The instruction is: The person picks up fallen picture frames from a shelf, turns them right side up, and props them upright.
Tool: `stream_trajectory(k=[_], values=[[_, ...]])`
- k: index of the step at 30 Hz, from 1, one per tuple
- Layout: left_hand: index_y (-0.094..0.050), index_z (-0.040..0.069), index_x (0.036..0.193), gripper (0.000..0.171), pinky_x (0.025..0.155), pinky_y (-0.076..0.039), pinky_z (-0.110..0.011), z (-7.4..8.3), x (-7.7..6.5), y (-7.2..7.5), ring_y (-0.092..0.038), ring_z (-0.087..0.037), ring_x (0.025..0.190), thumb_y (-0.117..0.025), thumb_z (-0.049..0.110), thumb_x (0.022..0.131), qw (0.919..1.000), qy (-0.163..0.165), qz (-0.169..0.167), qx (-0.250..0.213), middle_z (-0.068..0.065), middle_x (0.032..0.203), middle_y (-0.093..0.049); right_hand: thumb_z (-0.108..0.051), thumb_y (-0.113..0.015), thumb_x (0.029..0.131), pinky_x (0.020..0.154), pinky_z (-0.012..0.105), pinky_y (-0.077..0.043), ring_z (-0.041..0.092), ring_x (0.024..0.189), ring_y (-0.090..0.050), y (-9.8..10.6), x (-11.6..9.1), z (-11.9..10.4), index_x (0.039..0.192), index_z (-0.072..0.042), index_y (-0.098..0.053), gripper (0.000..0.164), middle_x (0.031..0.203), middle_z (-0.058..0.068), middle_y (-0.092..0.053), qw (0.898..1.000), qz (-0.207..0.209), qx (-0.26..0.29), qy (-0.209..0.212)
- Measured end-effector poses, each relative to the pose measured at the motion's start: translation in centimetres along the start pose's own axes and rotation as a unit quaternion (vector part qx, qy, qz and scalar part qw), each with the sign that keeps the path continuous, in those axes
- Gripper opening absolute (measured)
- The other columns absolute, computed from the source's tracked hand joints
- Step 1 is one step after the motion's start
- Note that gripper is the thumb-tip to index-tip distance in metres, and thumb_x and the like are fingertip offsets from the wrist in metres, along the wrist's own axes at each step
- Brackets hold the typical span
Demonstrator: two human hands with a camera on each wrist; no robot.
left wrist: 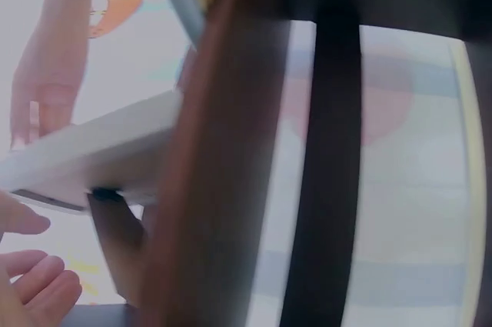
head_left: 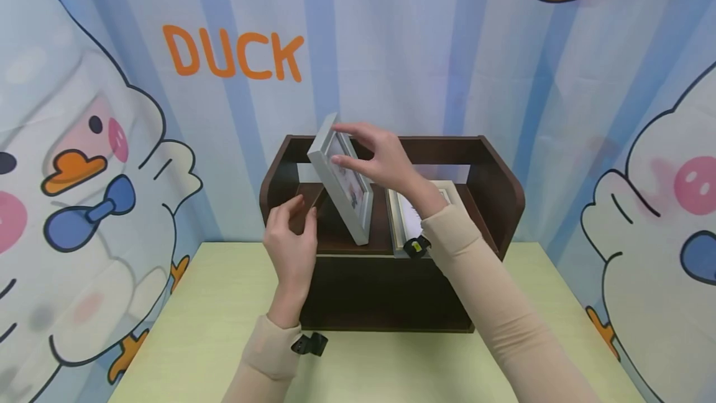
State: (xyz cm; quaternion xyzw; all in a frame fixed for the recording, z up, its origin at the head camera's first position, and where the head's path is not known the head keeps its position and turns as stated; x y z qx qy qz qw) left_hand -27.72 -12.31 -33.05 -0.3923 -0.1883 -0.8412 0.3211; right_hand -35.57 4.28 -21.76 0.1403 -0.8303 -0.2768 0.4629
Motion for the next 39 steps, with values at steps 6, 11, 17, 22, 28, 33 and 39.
stream_trajectory(k=[6, 11, 17, 22, 28, 33, 39], values=[[-0.069, 0.004, 0.107, 0.029, 0.08, -0.057, -0.032, 2.0, 0.8, 0.0, -0.067, -0.022, 0.092, -0.074, 0.018, 0.082, 0.9984, -0.004, -0.015, -0.054, -0.012, 0.098, -0.064, -0.027, -0.065, 0.09, 0.104, 0.031, -0.043, 0.021, 0.124, -0.053, 0.2, 0.1, 2.3, 0.135, -0.007, -0.049, 0.051, 0.134, 0.01, -0.056, 0.987, -0.016, -0.033, -0.154], [-0.069, 0.003, 0.105, 0.029, 0.081, -0.057, -0.034, 3.2, 1.4, -0.6, -0.066, -0.022, 0.091, -0.075, 0.018, 0.081, 0.9966, 0.0, -0.027, -0.078, -0.011, 0.097, -0.063, -0.024, -0.063, 0.092, 0.1, 0.037, -0.046, 0.024, 0.121, -0.055, -0.2, 0.1, 4.7, 0.134, -0.006, -0.049, 0.047, 0.133, 0.012, -0.056, 0.968, -0.04, -0.039, -0.244], [-0.066, 0.004, 0.104, 0.029, 0.081, -0.057, -0.034, 3.8, 1.8, -1.6, -0.065, -0.022, 0.089, -0.075, 0.02, 0.082, 0.9958, 0.019, -0.051, -0.074, -0.012, 0.096, -0.062, -0.022, -0.061, 0.093, 0.099, 0.04, -0.046, 0.025, 0.12, -0.055, -0.9, 0.0, 6.4, 0.134, -0.006, -0.049, 0.046, 0.132, 0.013, -0.057, 0.951, -0.074, -0.02, -0.3], [-0.061, 0.004, 0.103, 0.031, 0.078, -0.057, -0.031, 3.8, 1.8, -2.3, -0.066, -0.018, 0.085, -0.076, 0.02, 0.08, 0.996, 0.029, -0.053, -0.066, -0.011, 0.095, -0.061, -0.021, -0.06, 0.093, 0.099, 0.041, -0.046, 0.026, 0.119, -0.055, -1.5, -0.2, 7.5, 0.133, -0.004, -0.051, 0.044, 0.129, 0.014, -0.058, 0.944, -0.09, 0.012, -0.317], [-0.057, 0.003, 0.103, 0.036, 0.077, -0.057, -0.032, 3.6, 1.7, -2.6, -0.064, -0.019, 0.084, -0.077, 0.019, 0.079, 0.9965, 0.027, -0.048, -0.063, -0.011, 0.096, -0.059, -0.021, -0.057, 0.095, 0.104, 0.041, -0.043, 0.028, 0.124, -0.052, -2.2, -0.5, 8.7, 0.137, -0.002, -0.047, 0.047, 0.134, 0.018, -0.054, 0.927, -0.119, 0.1, -0.341], [-0.058, 0.001, 0.103, 0.035, 0.076, -0.057, -0.034, 3.6, 1.7, -2.4, -0.064, -0.021, 0.084, -0.077, 0.018, 0.079, 0.9968, 0.024, -0.038, -0.066, -0.012, 0.096, -0.059, -0.019, -0.057, 0.095, 0.106, 0.041, -0.041, 0.027, 0.124, -0.052, -2.7, -0.7, 9.2, 0.138, 0.002, -0.043, 0.05, 0.134, 0.02, -0.053, 0.919, -0.139, 0.157, -0.334], [-0.06, 0.0, 0.103, 0.03, 0.075, -0.057, -0.032, 3.6, 1.9, -2.0, -0.064, -0.021, 0.084, -0.074, 0.016, 0.082, 0.9979, 0.014, -0.029, -0.056, -0.013, 0.096, -0.06, -0.021, -0.057, 0.095, 0.105, 0.04, -0.042, 0.026, 0.119, -0.054, -2.4, -0.9, 9.1, 0.138, 0.004, -0.042, 0.052, 0.13, 0.02, -0.054, 0.919, -0.141, 0.169, -0.327]])
Point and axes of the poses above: each hand's wrist, its own x-axis towards the middle knuckle, its own y-axis out of the back of the hand, z = x × y, the point moved 4 cm from there along x, towards the middle knuckle
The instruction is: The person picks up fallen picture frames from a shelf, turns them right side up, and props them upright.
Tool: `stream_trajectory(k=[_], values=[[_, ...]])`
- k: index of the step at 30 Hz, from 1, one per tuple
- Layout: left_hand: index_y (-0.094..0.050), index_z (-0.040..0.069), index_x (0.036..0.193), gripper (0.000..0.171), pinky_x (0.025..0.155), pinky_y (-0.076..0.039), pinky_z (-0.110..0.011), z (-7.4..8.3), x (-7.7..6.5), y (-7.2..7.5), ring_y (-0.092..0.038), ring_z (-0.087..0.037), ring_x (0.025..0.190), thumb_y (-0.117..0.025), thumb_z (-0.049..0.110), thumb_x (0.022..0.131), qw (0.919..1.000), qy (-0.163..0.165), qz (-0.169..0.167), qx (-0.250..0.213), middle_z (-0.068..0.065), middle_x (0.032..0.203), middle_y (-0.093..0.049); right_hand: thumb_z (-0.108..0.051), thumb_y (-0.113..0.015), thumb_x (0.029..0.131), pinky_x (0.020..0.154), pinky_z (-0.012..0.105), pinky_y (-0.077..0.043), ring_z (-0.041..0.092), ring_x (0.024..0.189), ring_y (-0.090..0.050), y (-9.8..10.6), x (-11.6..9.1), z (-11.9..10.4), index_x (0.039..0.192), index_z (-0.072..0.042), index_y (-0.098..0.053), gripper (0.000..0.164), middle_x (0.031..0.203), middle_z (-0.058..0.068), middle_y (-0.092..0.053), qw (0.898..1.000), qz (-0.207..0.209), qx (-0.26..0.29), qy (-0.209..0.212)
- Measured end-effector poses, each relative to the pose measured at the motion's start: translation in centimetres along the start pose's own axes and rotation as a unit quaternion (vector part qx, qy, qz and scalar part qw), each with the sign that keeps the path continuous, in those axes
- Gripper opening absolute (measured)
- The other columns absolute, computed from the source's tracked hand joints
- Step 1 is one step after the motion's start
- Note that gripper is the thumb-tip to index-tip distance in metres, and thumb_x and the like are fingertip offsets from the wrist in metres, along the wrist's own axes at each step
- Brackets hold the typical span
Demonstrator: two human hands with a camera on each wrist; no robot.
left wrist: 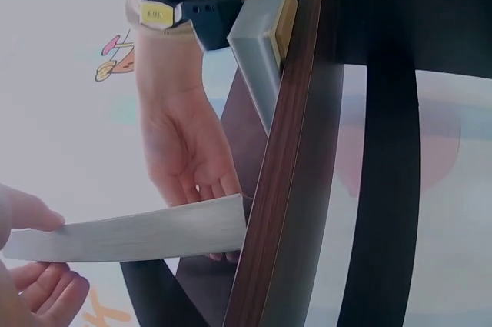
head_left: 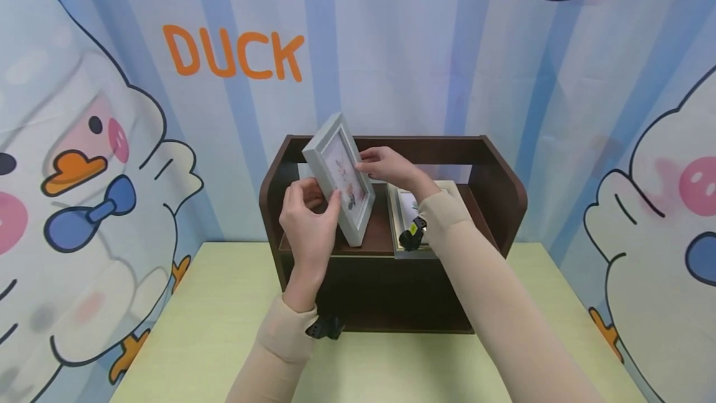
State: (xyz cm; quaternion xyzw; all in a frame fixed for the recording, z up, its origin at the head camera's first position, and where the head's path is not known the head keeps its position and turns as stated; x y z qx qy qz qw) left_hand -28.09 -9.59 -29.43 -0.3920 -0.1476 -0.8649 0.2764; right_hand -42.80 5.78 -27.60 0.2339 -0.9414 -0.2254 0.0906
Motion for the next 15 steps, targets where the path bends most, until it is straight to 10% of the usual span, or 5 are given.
stream_trajectory(k=[15], values=[[-0.067, 0.0, 0.109, 0.031, 0.075, -0.057, -0.033, -1.8, 1.0, 1.0, -0.066, -0.024, 0.084, -0.073, 0.014, 0.083, 0.9996, -0.002, 0.027, 0.007, -0.016, 0.096, -0.063, -0.019, -0.057, 0.095, 0.105, 0.041, -0.042, 0.027, 0.127, -0.049, 1.0, -1.4, -0.1, 0.135, 0.001, -0.048, 0.046, 0.134, 0.018, -0.052, 0.997, 0.012, -0.021, -0.069]])
Point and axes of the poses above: each hand's wrist, its own x-axis towards the middle knuckle, its own y-axis out of the back of the hand, z = x × y, the point moved 4 cm from there along x, towards the middle knuckle
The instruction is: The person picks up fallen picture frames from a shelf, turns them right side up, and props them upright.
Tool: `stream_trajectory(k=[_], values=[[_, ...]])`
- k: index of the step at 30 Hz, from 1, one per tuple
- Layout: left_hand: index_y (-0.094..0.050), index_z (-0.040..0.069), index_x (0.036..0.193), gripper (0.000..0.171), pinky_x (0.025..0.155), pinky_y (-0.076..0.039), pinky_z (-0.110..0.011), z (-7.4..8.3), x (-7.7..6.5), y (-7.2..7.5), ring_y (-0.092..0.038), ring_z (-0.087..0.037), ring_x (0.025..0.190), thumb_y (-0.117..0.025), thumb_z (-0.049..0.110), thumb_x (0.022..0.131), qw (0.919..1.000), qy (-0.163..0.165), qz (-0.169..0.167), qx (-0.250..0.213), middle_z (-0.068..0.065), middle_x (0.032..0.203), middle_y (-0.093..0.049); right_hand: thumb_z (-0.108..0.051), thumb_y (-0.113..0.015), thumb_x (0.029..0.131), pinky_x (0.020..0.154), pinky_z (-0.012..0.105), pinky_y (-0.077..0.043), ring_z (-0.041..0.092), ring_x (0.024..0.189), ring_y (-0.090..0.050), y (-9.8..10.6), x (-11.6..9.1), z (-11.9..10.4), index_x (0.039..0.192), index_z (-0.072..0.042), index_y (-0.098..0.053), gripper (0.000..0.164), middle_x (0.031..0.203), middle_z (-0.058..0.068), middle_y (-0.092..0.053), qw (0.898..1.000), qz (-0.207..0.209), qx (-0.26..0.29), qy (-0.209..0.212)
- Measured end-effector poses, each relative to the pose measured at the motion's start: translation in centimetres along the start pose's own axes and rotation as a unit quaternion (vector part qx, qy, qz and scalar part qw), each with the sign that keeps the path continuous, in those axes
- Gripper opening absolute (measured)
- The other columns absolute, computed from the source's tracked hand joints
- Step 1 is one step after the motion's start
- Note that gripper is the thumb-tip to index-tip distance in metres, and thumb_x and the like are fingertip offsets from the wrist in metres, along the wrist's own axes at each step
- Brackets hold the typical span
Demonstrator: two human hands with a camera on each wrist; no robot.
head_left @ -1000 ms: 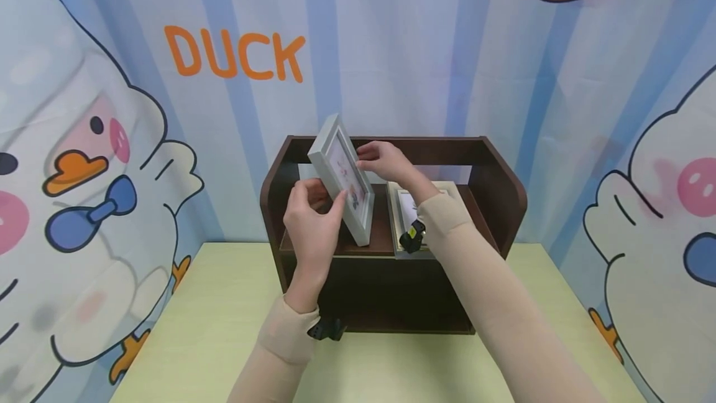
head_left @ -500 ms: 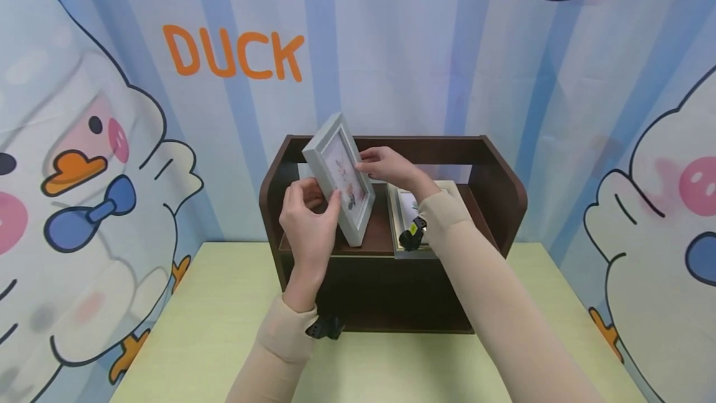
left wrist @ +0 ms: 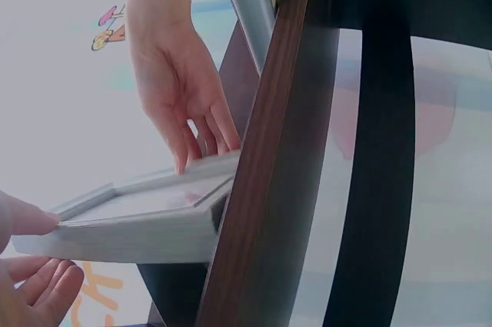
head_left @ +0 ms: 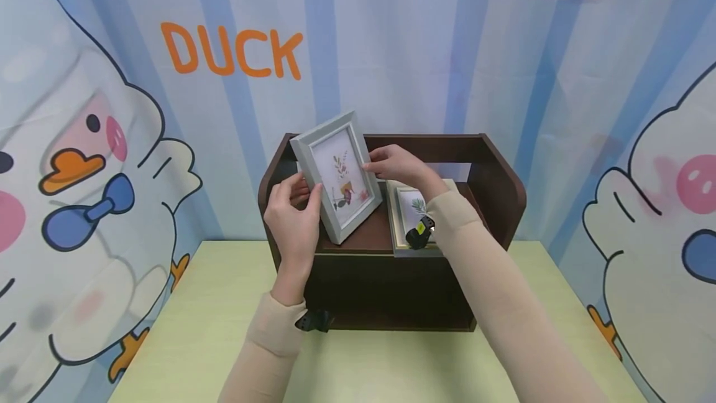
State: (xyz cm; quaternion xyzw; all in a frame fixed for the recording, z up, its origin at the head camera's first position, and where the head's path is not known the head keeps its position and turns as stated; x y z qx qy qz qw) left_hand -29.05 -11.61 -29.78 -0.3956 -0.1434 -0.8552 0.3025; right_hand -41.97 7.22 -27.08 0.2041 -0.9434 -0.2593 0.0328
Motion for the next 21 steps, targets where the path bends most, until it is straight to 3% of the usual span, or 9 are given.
stream_trajectory(k=[10, 21], values=[[-0.068, 0.001, 0.111, 0.029, 0.078, -0.057, -0.031, -1.2, -0.2, -0.2, -0.066, -0.023, 0.089, -0.071, 0.015, 0.085, 0.9994, 0.034, -0.002, 0.002, -0.017, 0.098, -0.064, -0.018, -0.059, 0.094, 0.104, 0.041, -0.043, 0.03, 0.124, -0.051, 0.9, -1.9, 0.3, 0.135, 0.002, -0.046, 0.047, 0.134, 0.019, -0.051, 0.999, 0.009, 0.002, -0.031], [-0.068, -0.001, 0.108, 0.026, 0.079, -0.056, -0.029, -2.2, -0.1, -0.7, -0.067, -0.022, 0.091, -0.07, 0.011, 0.085, 0.9985, 0.051, 0.018, -0.004, -0.017, 0.098, -0.065, -0.02, -0.063, 0.091, 0.102, 0.042, -0.045, 0.031, 0.117, -0.057, 1.2, -3.1, 0.9, 0.135, 0.0, -0.049, 0.05, 0.129, 0.017, -0.057, 0.998, 0.016, -0.01, -0.059]])
Point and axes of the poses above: each hand's wrist, its own x-axis towards the middle knuckle, its own y-axis out of the back of the hand, z = x × y, the point moved 4 cm from there along x, towards the middle knuckle
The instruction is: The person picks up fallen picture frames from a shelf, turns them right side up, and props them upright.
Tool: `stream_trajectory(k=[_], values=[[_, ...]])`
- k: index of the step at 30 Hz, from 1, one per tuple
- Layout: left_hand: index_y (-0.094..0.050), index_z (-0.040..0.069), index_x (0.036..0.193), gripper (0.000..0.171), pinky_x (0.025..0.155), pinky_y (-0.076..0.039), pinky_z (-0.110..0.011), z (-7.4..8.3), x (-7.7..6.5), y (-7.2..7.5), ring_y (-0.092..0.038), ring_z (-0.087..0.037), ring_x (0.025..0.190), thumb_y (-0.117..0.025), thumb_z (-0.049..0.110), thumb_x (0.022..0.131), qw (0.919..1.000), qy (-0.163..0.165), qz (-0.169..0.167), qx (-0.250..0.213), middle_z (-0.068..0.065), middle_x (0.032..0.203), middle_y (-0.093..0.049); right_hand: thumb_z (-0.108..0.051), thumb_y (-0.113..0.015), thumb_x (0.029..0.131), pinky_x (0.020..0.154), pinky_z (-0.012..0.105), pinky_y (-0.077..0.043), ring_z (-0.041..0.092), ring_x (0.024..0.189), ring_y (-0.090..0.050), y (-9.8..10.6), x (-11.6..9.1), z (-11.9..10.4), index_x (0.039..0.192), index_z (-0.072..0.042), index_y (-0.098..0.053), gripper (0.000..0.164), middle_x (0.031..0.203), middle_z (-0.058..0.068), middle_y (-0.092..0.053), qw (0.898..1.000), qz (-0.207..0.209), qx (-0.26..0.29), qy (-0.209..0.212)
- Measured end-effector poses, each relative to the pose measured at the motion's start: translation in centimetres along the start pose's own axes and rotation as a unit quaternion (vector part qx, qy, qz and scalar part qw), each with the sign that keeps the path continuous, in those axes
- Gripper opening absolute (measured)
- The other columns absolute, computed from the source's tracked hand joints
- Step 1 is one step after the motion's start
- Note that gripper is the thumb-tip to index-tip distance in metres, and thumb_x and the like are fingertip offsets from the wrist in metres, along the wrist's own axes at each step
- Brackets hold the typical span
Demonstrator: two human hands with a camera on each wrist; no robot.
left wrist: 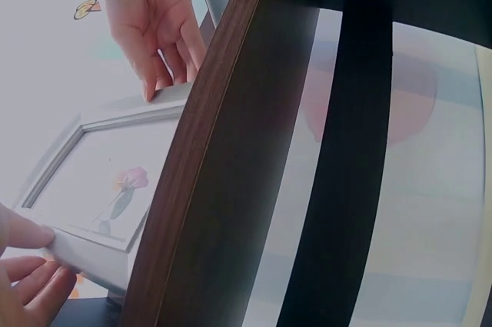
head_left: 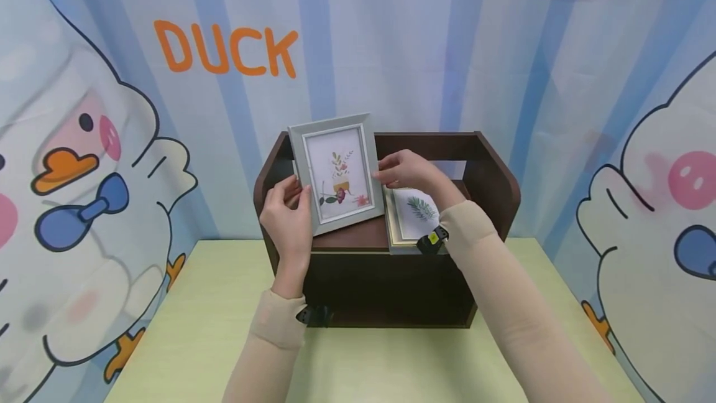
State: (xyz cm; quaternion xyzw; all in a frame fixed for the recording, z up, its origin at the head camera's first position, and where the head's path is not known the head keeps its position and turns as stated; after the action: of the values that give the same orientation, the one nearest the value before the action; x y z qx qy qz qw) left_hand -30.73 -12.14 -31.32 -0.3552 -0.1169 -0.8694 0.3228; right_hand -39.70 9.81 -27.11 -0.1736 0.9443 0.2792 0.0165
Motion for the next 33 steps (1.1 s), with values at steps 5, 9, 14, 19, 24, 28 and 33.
stream_trajectory(k=[5, 9, 14, 19, 24, 28, 33], values=[[-0.068, -0.001, 0.108, 0.025, 0.08, -0.057, -0.029, 0.0, -0.1, -0.2, -0.067, -0.022, 0.091, -0.07, 0.011, 0.085, 0.9999, 0.002, 0.009, 0.007, -0.017, 0.098, -0.066, -0.02, -0.064, 0.091, 0.101, 0.042, -0.046, 0.031, 0.116, -0.057, -0.1, -0.6, 0.5, 0.135, -0.002, -0.05, 0.05, 0.128, 0.016, -0.058, 1.0, 0.004, 0.01, 0.0], [-0.068, 0.0, 0.108, 0.024, 0.08, -0.057, -0.029, -0.1, -0.2, -0.4, -0.067, -0.023, 0.092, -0.069, 0.009, 0.086, 0.9998, 0.001, 0.014, 0.016, -0.018, 0.098, -0.065, -0.02, -0.067, 0.088, 0.098, 0.042, -0.048, 0.03, 0.111, -0.06, -0.2, -0.9, 0.7, 0.13, -0.002, -0.054, 0.048, 0.125, 0.016, -0.059, 1.0, 0.022, 0.01, -0.002], [-0.067, -0.001, 0.109, 0.023, 0.082, -0.056, -0.032, -0.2, -0.3, -0.5, -0.066, -0.026, 0.094, -0.066, 0.005, 0.087, 0.9992, -0.004, 0.022, 0.034, -0.019, 0.098, -0.064, -0.02, -0.07, 0.086, 0.092, 0.04, -0.052, 0.03, 0.106, -0.063, -0.6, -1.7, 0.8, 0.124, -0.001, -0.057, 0.045, 0.119, 0.017, -0.063, 0.999, 0.045, 0.021, 0.003], [-0.067, -0.001, 0.109, 0.023, 0.083, -0.056, -0.033, -0.4, -0.3, -0.6, -0.066, -0.026, 0.095, -0.065, 0.004, 0.087, 0.9983, -0.007, 0.03, 0.05, -0.019, 0.1, -0.064, -0.022, -0.072, 0.085, 0.089, 0.04, -0.054, 0.03, 0.103, -0.065, -1.2, -2.5, 0.6, 0.119, -0.001, -0.06, 0.042, 0.112, 0.016, -0.065, 0.998, 0.065, 0.024, 0.013], [-0.066, -0.002, 0.111, 0.023, 0.08, -0.057, -0.035, -0.4, -0.3, -0.5, -0.065, -0.029, 0.093, -0.064, 0.002, 0.088, 0.9953, -0.023, 0.033, 0.088, -0.02, 0.099, -0.064, -0.021, -0.073, 0.083, 0.087, 0.039, -0.055, 0.029, 0.101, -0.066, -1.8, -2.8, 0.5, 0.116, -0.001, -0.062, 0.04, 0.111, 0.015, -0.066, 0.996, 0.078, 0.031, 0.023], [-0.066, -0.004, 0.112, 0.024, 0.079, -0.057, -0.039, -0.4, -0.2, -0.4, -0.065, -0.032, 0.092, -0.063, 0.001, 0.088, 0.9931, -0.03, 0.035, 0.108, -0.021, 0.1, -0.065, -0.019, -0.074, 0.082, 0.085, 0.038, -0.055, 0.027, 0.098, -0.067, -2.3, -2.8, 0.4, 0.113, -0.001, -0.064, 0.038, 0.111, 0.016, -0.067, 0.995, 0.086, 0.039, 0.028], [-0.065, -0.002, 0.115, 0.026, 0.084, -0.054, -0.043, -0.4, 0.0, -0.4, -0.063, -0.034, 0.096, -0.062, 0.003, 0.09, 0.991, -0.029, 0.02, 0.129, -0.02, 0.105, -0.066, -0.018, -0.075, 0.081, 0.085, 0.038, -0.056, 0.024, 0.094, -0.068, -2.5, -2.7, 0.4, 0.111, 0.0, -0.065, 0.036, 0.11, 0.016, -0.068, 0.993, 0.1, 0.052, 0.027]])
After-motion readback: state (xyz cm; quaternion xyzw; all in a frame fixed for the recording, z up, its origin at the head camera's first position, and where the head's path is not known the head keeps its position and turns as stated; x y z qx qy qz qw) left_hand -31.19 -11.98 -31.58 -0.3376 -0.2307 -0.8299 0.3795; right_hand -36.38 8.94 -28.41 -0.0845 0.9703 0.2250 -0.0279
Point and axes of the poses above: each hand's wrist, its own x-axis towards the middle knuckle, its own y-axis out of the back of the hand, z = x × y, the point moved 4 cm from there along x, towards the middle knuckle
